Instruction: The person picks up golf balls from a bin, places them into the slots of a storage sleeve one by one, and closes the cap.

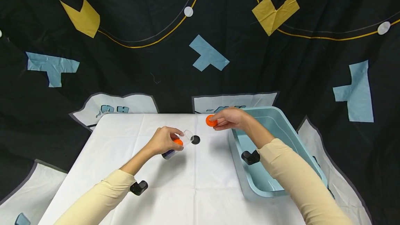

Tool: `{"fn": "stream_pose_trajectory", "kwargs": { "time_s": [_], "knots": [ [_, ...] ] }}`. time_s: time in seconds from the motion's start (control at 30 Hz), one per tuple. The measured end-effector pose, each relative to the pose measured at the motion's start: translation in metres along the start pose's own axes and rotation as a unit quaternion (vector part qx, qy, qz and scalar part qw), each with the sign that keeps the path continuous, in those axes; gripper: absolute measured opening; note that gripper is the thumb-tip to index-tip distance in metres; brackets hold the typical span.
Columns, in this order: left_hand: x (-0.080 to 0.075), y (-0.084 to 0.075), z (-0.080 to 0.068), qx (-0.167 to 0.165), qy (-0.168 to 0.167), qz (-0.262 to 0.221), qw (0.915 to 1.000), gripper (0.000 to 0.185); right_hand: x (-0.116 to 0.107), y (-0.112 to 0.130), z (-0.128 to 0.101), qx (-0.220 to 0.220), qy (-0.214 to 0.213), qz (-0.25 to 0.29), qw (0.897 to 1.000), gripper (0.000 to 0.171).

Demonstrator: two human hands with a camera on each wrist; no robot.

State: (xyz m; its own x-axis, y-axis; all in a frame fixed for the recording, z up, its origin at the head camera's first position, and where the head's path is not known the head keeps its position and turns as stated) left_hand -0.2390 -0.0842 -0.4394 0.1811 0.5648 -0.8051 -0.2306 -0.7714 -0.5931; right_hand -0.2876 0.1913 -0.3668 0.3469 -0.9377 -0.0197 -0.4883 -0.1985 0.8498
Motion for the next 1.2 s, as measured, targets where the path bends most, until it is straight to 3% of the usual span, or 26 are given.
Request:
{"fn": "stream_pose_trajectory", "kwargs": {
  "time_s": [0.2,0.47,0.73,1.2],
  "knots": [
    [0.004,-0.003,0.0,-0.002,0.006,-0.004,1.0,0.038,0.031,-0.008,0.013,0.002,0.014,-0.014,1.0,0.039],
    [0.002,-0.008,0.002,-0.006,0.004,-0.006,1.0,0.04,0.056,-0.012,0.021,0.007,0.041,-0.049,0.998,0.031],
    [0.002,-0.009,0.004,-0.004,-0.001,-0.001,1.0,0.038,0.063,-0.017,0.021,0.007,0.06,-0.058,0.997,0.031],
    [0.003,-0.002,0.002,-0.004,-0.006,-0.01,0.9999,0.039,0.063,-0.022,0.029,0.009,0.051,-0.048,0.998,0.035]
  ]
}}
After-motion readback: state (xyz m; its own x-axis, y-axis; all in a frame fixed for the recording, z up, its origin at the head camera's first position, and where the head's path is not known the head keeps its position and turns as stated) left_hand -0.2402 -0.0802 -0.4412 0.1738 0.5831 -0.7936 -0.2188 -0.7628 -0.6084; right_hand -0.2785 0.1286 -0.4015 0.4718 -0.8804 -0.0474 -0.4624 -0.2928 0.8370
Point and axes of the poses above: each hand's wrist, its own z-axis towards the middle knuckle, its own x-axis out of the palm, y = z × x, the point moved 1 cm from there along z, towards the middle knuckle, and after that the axes turned 8 degrees about z, right-handed, at the moved point
